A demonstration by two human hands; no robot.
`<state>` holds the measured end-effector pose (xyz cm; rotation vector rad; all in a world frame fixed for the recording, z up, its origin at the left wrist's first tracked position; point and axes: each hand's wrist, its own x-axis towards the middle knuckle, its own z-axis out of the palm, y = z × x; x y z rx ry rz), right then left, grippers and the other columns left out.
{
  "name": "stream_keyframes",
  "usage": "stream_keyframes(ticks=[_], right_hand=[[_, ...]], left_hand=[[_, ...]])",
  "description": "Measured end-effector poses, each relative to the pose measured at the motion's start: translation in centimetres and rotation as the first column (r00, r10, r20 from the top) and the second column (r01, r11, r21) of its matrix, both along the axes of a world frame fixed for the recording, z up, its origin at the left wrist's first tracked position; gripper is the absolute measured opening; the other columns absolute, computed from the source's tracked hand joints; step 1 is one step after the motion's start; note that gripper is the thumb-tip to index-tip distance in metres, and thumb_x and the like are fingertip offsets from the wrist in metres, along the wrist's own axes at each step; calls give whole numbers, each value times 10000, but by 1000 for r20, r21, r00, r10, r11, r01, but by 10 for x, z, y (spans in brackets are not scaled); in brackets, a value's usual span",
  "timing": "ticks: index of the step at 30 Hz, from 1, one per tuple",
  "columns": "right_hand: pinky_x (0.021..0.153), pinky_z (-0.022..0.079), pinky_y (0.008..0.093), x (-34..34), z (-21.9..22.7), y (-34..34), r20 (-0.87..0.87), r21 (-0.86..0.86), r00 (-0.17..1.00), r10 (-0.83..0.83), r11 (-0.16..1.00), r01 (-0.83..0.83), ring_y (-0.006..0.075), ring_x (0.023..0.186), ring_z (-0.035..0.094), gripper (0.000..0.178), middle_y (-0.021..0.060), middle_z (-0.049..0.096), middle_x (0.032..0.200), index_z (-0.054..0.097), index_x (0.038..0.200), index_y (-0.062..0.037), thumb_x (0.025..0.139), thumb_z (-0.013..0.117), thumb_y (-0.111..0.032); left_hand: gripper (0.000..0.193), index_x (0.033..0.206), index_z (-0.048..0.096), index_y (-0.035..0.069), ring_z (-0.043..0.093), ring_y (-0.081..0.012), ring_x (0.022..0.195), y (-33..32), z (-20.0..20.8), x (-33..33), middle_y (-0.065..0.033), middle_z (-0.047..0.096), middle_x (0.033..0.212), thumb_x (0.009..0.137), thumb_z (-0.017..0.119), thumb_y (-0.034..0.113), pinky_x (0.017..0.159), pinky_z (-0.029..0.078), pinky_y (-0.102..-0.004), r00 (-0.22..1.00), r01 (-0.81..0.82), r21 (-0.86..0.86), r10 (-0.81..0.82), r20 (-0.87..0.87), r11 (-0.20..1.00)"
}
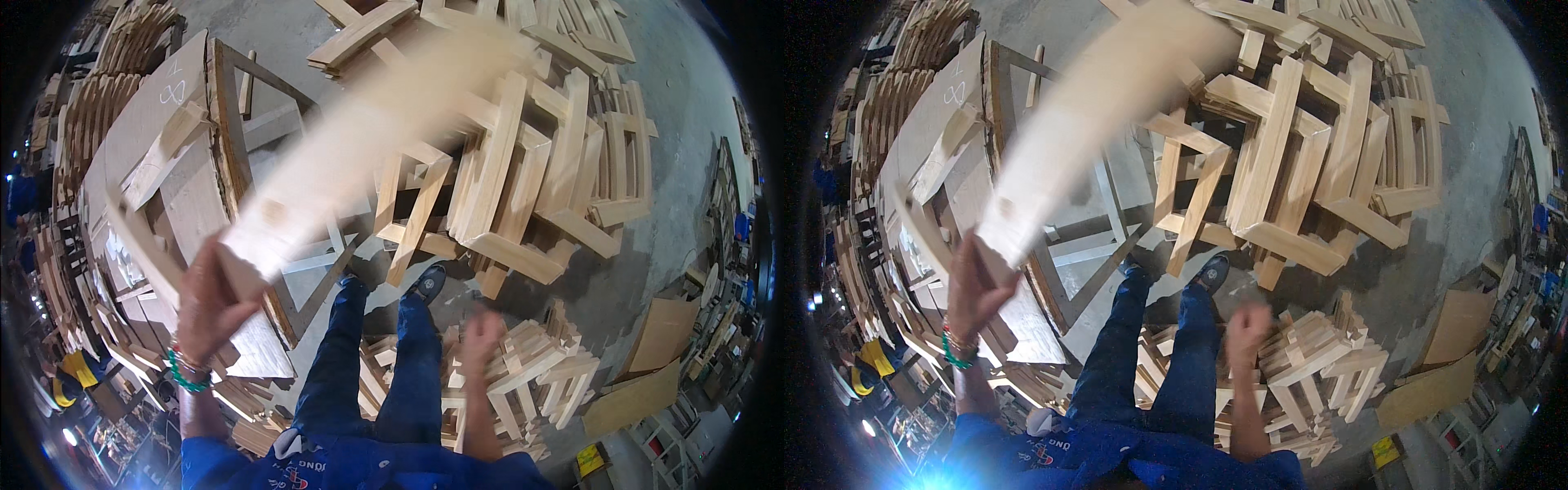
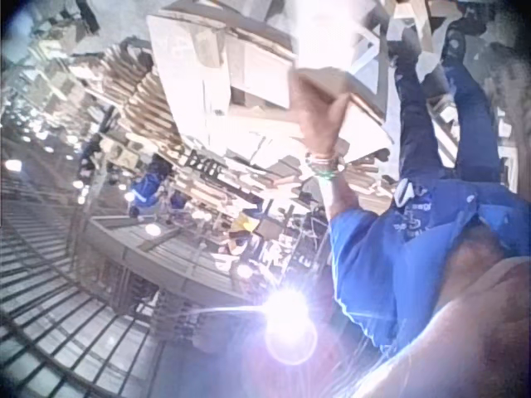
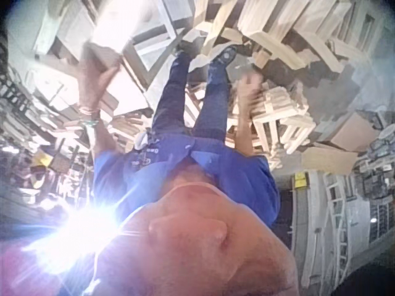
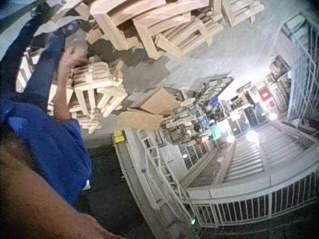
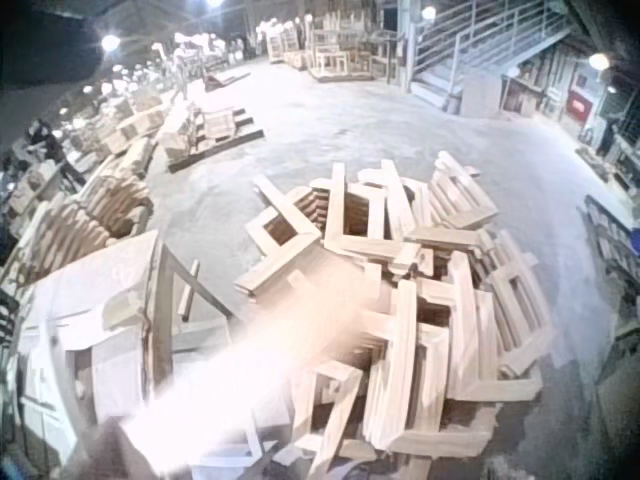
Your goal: The person scrapes wooden frames with a small metal tool, removing surface material and placing finished pieces into a pile. The person repeatedly picks up frames, scrapes them, and stacks them.
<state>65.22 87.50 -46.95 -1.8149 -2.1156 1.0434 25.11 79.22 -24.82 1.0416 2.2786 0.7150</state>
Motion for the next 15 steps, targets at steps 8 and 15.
stream_keyframes(ticks=[8, 15], right_hand=[[481, 354, 166, 65, 253, 139, -655, -145, 603, -456, 859, 491, 26, 579, 460, 342, 63, 629, 1056, 579, 1184, -18, 938, 512, -246], [364, 193, 175, 110, 217, 114, -367, 19, 734, -571, 785, 620, -15, 471, 282, 324, 56, 628, 1074, 579, 1182, -19, 925, 543, -212]], left_hand=[[476, 1074, 566, 162, 550, -256, 916, 69, -22, 88, -39, 567, 949, 637, 731, 69, 825, 412, -376, 722, 691, -45, -692, -17, 722], [639, 1098, 553, 132, 551, -253, 967, 68, -92, 147, -54, 568, 992, 531, 835, 221, 861, 388, -374, 697, 659, 135, -668, 261, 740]])
